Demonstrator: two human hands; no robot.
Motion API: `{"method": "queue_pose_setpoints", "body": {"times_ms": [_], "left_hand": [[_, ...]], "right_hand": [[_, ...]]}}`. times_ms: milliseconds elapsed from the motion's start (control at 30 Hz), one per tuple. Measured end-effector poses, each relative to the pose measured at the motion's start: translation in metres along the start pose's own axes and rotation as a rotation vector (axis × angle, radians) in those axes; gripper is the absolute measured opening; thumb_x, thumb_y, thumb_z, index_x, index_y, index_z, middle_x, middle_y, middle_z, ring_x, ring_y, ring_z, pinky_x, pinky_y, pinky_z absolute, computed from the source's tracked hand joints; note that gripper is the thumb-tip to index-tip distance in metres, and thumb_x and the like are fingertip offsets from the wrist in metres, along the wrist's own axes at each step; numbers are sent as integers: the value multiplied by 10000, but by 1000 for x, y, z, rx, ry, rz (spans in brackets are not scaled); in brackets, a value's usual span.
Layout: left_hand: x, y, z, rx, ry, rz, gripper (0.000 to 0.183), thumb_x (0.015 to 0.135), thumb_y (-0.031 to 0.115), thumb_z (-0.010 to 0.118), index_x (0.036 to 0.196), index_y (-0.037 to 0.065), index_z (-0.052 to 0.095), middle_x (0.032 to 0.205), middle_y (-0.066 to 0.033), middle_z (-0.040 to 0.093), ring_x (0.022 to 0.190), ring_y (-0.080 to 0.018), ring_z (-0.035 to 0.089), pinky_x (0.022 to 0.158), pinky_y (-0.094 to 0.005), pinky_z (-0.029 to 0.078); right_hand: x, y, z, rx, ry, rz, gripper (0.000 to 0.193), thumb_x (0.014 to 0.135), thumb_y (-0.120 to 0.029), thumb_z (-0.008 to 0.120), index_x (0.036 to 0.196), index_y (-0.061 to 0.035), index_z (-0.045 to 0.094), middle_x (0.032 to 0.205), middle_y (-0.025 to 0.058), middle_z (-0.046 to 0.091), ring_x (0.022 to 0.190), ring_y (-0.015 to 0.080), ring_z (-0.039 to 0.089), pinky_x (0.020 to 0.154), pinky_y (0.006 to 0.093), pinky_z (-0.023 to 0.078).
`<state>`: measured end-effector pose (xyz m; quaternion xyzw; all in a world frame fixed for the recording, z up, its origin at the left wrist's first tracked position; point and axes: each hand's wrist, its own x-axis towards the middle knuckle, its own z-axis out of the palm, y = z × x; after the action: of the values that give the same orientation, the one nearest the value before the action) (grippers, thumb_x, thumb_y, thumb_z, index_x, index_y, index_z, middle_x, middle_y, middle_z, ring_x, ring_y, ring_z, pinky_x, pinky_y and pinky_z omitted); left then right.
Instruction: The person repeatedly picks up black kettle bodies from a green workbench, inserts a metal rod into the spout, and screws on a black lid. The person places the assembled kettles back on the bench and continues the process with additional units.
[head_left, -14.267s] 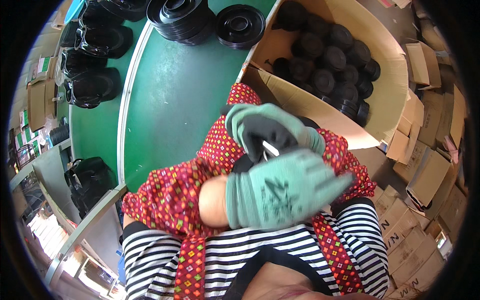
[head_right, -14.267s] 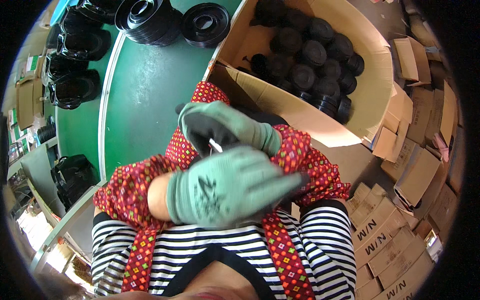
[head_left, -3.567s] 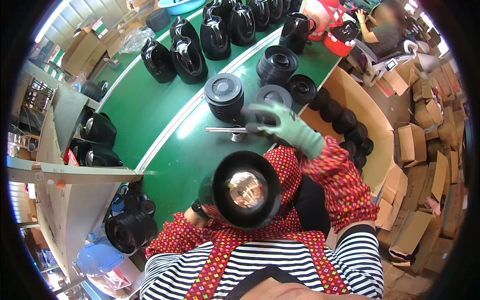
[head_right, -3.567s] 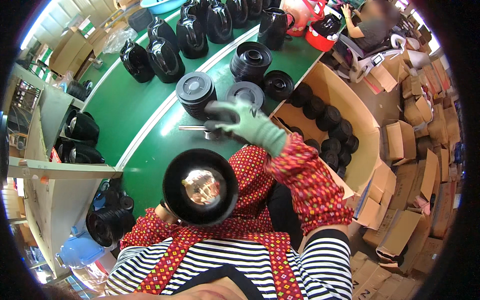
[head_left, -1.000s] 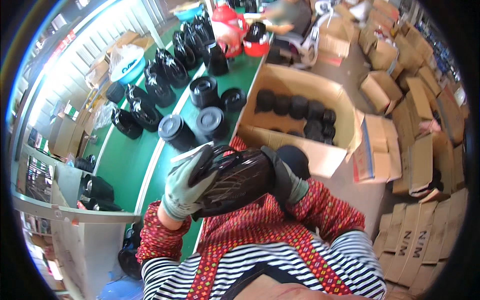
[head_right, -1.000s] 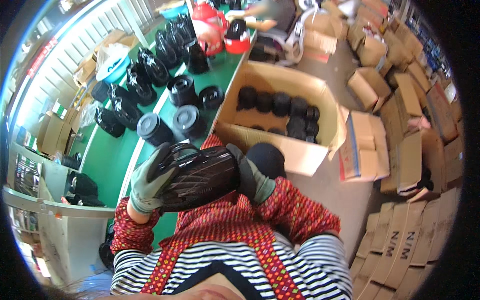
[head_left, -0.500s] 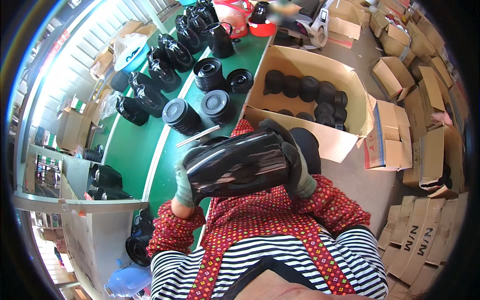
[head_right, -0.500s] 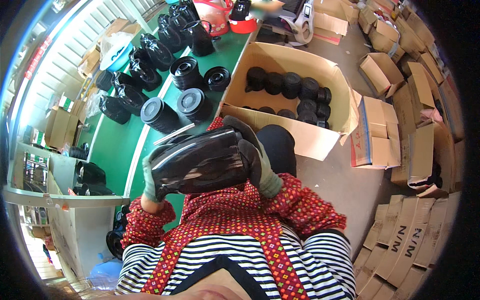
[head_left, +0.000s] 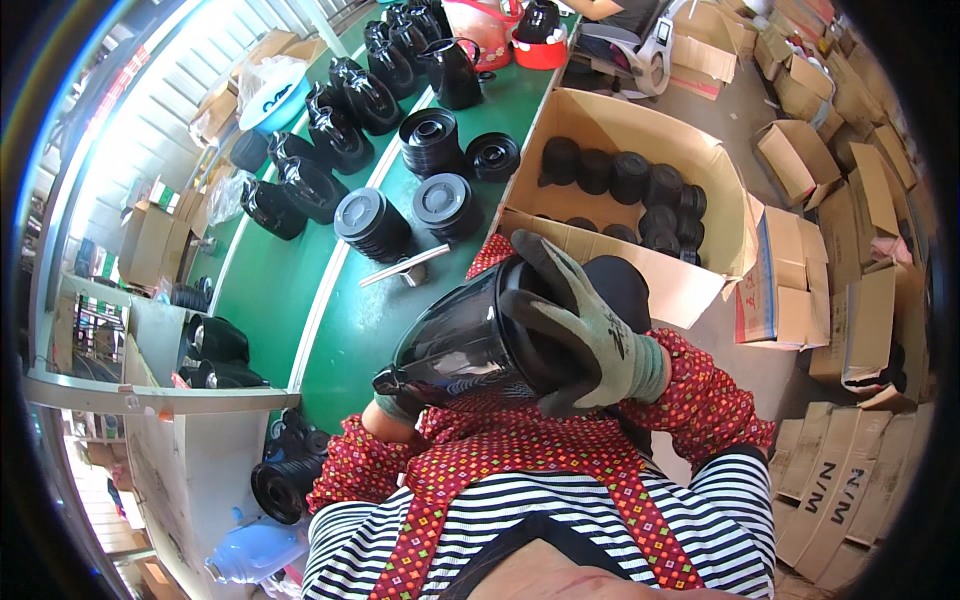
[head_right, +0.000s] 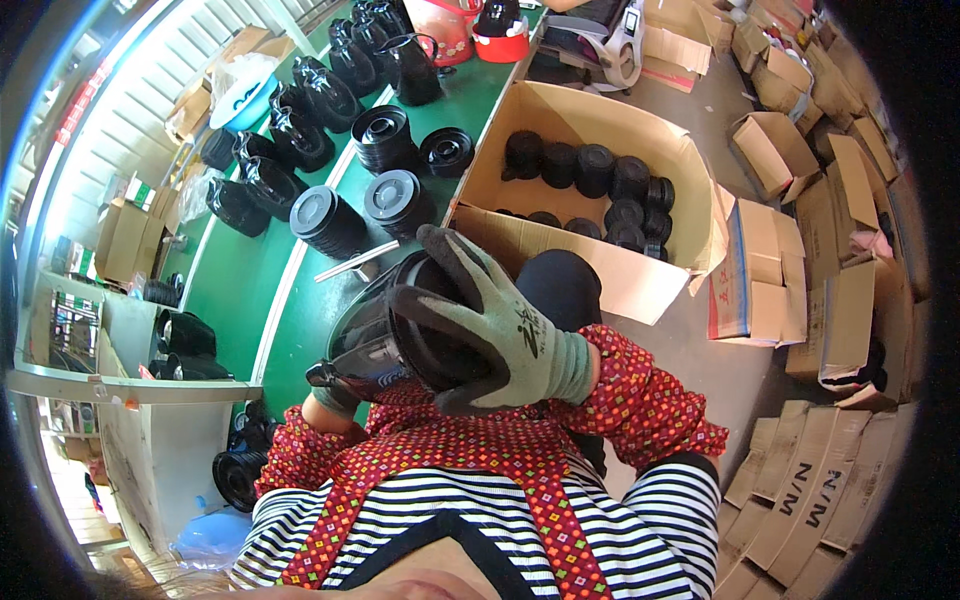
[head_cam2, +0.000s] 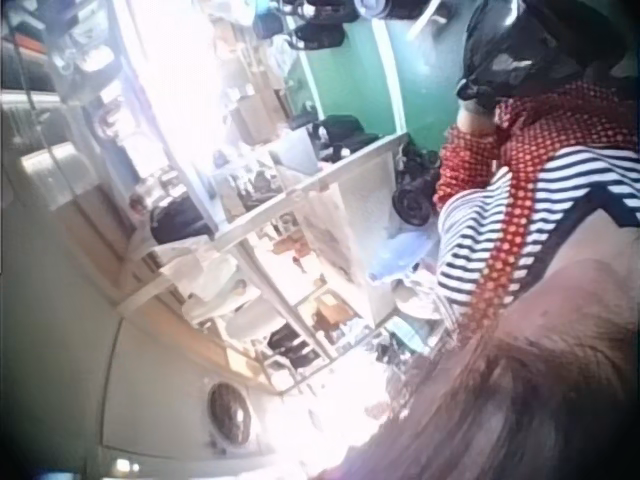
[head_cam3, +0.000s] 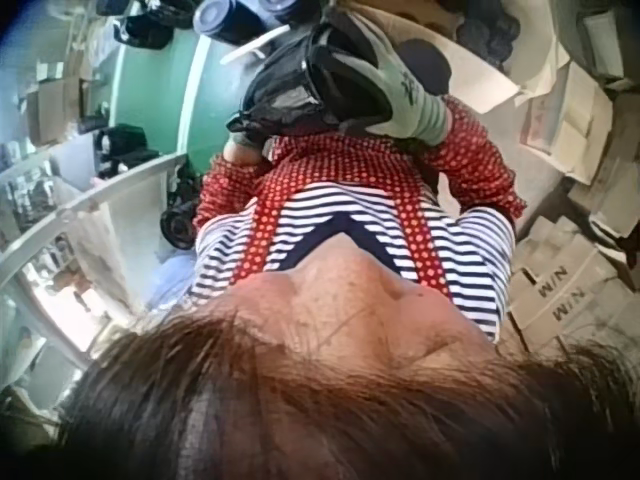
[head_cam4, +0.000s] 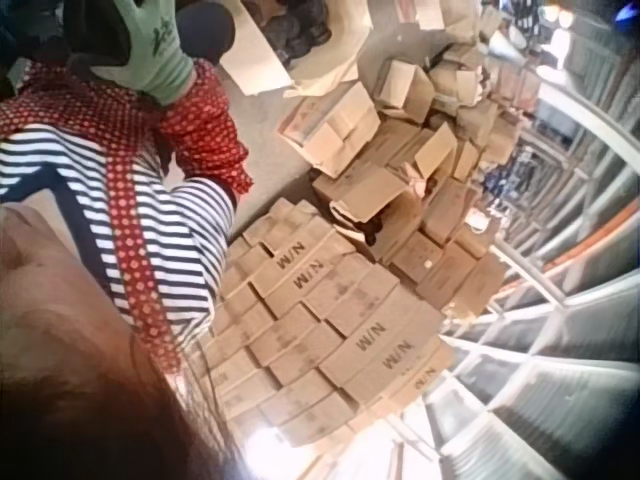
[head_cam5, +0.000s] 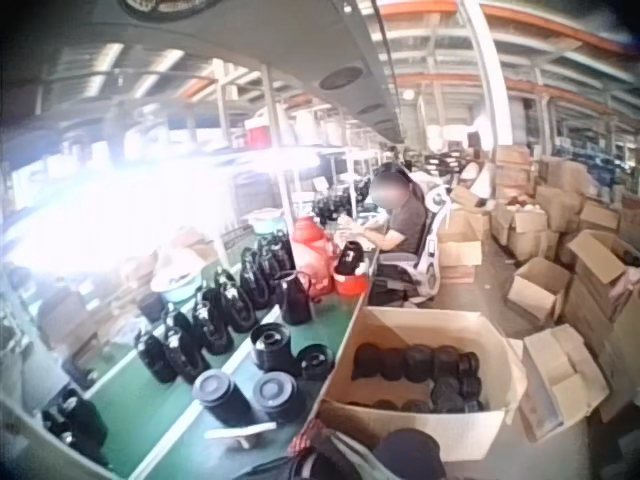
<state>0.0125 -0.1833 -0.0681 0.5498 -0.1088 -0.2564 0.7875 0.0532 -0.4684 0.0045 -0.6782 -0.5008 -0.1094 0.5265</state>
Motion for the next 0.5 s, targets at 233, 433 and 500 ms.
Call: {"method": "queue_pose_setpoints", "body": {"times_ms": [233, 433, 500], "left_hand": [[-11, -17, -50, -269, 206, 27, 546, 972, 114, 750, 1461, -30, 554, 1441, -184, 634, 1252, -255, 666, 1054, -399, 569], [-21, 10, -73, 330, 388, 48, 423, 904, 244, 765, 1251, 4, 737, 1162, -133, 774, 1034, -221, 735, 926, -359, 578], [-16, 39, -71, 1123, 511, 87, 447, 853, 200, 783, 1267, 41, 720, 1165, -185, 757, 1010, -306, 745, 921, -399, 576]], "right_hand": [[-26, 18, 40, 341, 427, 222, 751, 962, -445, 696, 1573, -86, 449, 1654, 236, 339, 1519, 422, 365, 1235, 542, 317], [-75, 50, 94, 776, 613, 550, 616, 1128, -357, 505, 1630, -49, 326, 1639, 145, 402, 1496, 276, 432, 1239, 424, 359], [-84, 59, 74, 452, 441, 617, 662, 1125, -397, 491, 1649, -44, 293, 1663, 146, 373, 1492, 284, 432, 1249, 437, 336]]}}
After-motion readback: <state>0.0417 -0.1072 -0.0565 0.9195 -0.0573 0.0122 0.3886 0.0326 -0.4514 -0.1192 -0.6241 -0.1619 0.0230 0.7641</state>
